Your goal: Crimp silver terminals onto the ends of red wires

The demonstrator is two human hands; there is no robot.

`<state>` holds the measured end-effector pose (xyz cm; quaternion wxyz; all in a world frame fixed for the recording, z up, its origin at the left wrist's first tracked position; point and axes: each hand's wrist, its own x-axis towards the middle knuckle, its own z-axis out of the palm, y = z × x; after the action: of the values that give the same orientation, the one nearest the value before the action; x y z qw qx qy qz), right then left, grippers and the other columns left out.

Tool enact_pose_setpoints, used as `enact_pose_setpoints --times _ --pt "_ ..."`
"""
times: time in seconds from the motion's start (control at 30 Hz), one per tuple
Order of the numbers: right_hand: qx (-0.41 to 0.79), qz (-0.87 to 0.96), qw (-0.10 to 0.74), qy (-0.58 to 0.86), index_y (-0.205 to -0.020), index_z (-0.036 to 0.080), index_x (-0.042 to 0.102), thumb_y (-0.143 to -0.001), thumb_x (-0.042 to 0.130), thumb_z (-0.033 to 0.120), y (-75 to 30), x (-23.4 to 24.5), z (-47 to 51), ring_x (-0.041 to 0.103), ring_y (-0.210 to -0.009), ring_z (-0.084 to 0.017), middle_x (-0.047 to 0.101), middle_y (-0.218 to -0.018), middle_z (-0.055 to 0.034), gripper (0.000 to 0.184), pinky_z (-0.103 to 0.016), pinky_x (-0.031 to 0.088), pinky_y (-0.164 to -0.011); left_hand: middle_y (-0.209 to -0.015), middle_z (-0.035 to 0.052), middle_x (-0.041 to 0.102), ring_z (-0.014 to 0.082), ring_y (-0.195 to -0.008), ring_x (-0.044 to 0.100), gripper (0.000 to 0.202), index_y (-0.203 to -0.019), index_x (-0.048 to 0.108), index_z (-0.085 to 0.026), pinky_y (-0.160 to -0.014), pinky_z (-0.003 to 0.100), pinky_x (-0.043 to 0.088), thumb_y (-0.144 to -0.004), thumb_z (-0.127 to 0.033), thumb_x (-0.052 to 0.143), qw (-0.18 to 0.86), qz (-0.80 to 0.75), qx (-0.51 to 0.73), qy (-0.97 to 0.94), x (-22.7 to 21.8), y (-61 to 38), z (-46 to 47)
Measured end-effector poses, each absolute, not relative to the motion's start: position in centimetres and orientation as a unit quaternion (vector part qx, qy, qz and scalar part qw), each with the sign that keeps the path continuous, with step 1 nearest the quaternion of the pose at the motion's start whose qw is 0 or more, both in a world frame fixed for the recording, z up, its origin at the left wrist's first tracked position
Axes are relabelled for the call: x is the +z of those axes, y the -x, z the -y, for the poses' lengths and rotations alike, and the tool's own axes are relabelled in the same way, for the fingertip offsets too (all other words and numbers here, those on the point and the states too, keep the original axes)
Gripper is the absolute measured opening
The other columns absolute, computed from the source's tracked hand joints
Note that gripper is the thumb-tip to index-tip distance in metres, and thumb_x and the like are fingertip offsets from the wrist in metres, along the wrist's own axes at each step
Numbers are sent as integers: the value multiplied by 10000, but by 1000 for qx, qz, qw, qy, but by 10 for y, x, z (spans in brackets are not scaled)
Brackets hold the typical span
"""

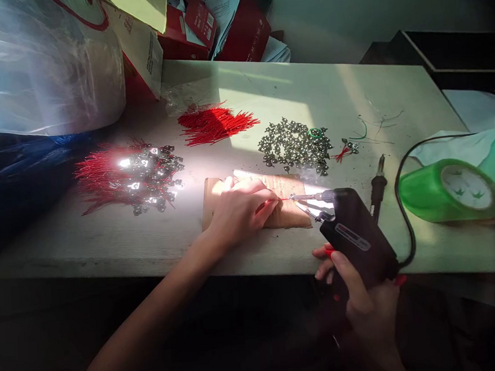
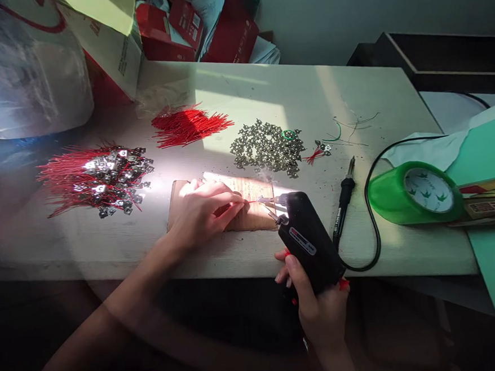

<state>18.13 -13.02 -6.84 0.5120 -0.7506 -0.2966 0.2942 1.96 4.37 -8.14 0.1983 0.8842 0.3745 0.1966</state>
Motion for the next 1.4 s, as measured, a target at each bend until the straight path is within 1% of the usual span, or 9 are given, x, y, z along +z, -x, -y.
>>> enact_pose_setpoints --times 0.2,0.4,0.5,0.6,0.77,0.87,1.1,1.23,1.4 --pt "294 292 519 747 -872 129 730 -928 675 419 -180 -68 128 613 -604 -99 706 -780 -51 301 -237 473 -602 -982 -3 761 175 -864 643 263 -956 800 -272 -839 318 436 -1035 -356 563 204 -374 191 -884 -80 -19 -44" --pt "290 299 526 742 -877 118 754 -927 674 464 -188 -80 132 620 -580 -108 717 -788 -68 359 -246 500 -586 -966 11 761 175 -846 642 260 -960 804 -267 -833 324 444 -1027 -366 573 186 -375 196 -887 -82 -20 -43" --pt "292 323 517 737 -878 114 759 -934 661 482 -191 -83 132 626 -579 -113 700 -738 -62 385 -237 501 -569 -972 8 761 172 -850 642 246 -969 803 -268 -841 327 443 -1024 -366 584 183 -373 197 -888 -83 -20 -44" --pt "292 318 520 738 -889 113 758 -933 664 477 -190 -80 131 633 -593 -113 693 -722 -57 379 -227 499 -573 -956 -3 756 170 -847 635 232 -981 800 -281 -849 333 439 -1023 -375 592 180 -373 194 -890 -83 -19 -44" --pt "301 281 533 739 -887 115 732 -936 661 447 -183 -73 129 609 -569 -101 715 -794 -69 343 -237 475 -554 -936 6 754 166 -844 631 243 -969 800 -270 -840 327 444 -1024 -384 593 176 -369 200 -891 -83 -19 -44" --pt "295 304 530 734 -882 114 740 -941 656 452 -184 -74 129 618 -574 -108 702 -754 -64 354 -240 493 -567 -930 10 755 169 -843 631 249 -970 801 -269 -834 327 441 -1028 -381 586 173 -369 201 -891 -83 -19 -44" --pt "306 312 530 726 -895 110 749 -933 672 486 -191 -83 132 622 -555 -123 717 -773 -82 386 -244 483 -512 -945 -11 761 172 -836 626 226 -975 799 -291 -847 342 421 -1022 -389 601 170 -371 193 -892 -82 -20 -43" --pt "304 291 520 743 -898 118 743 -944 657 481 -187 -77 131 611 -571 -107 696 -741 -59 376 -241 468 -545 -956 -19 761 170 -838 628 211 -1002 797 -305 -858 352 414 -1018 -395 607 176 -374 193 -890 -81 -19 -42" --pt "303 278 540 734 -913 119 730 -931 673 465 -180 -71 128 602 -562 -94 731 -853 -75 352 -256 462 -558 -876 -23 737 167 -791 604 174 -1011 778 -295 -852 364 400 -983 -397 640 178 -380 184 -889 -75 -19 -41"
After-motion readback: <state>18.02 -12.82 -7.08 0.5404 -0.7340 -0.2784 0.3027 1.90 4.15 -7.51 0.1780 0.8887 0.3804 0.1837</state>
